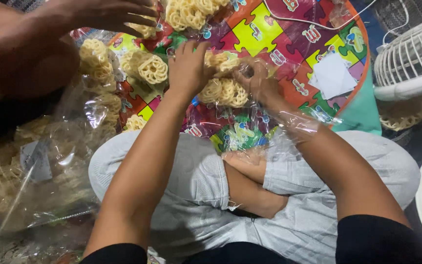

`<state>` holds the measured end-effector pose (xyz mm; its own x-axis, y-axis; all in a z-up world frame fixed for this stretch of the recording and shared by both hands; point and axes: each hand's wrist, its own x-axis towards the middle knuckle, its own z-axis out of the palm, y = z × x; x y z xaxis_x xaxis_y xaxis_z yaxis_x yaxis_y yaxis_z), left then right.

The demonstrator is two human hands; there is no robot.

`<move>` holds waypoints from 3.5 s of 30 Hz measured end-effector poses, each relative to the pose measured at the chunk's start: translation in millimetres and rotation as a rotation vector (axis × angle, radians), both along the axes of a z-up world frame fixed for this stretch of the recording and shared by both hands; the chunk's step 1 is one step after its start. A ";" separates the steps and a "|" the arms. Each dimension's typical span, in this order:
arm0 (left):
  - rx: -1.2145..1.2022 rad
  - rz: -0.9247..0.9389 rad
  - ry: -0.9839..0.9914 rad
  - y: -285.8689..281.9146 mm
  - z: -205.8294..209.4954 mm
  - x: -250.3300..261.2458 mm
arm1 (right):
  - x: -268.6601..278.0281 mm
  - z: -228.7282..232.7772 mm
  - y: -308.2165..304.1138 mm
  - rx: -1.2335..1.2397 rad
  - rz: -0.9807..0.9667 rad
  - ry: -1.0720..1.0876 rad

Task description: Packaging fried snacks into clear plastic bags by hand while sitting on the floor

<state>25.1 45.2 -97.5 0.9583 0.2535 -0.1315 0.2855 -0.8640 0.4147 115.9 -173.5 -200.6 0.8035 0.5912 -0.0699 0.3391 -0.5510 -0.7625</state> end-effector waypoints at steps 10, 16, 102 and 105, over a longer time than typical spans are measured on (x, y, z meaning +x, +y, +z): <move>-0.009 -0.012 0.081 0.7 -18.4 -1.9 | 7.7 19.0 -59.3 -0.344 0.501 -0.498; -0.140 0.052 0.065 5.9 -22.2 -3.3 | 5.0 64.6 -38.9 -0.379 0.606 -0.061; -0.196 0.033 0.187 7.4 24.3 -5.4 | -16.3 84.0 1.1 0.022 -0.222 0.791; -0.206 0.047 0.254 3.3 35.7 -3.4 | -11.8 65.5 -0.2 0.090 -0.228 1.064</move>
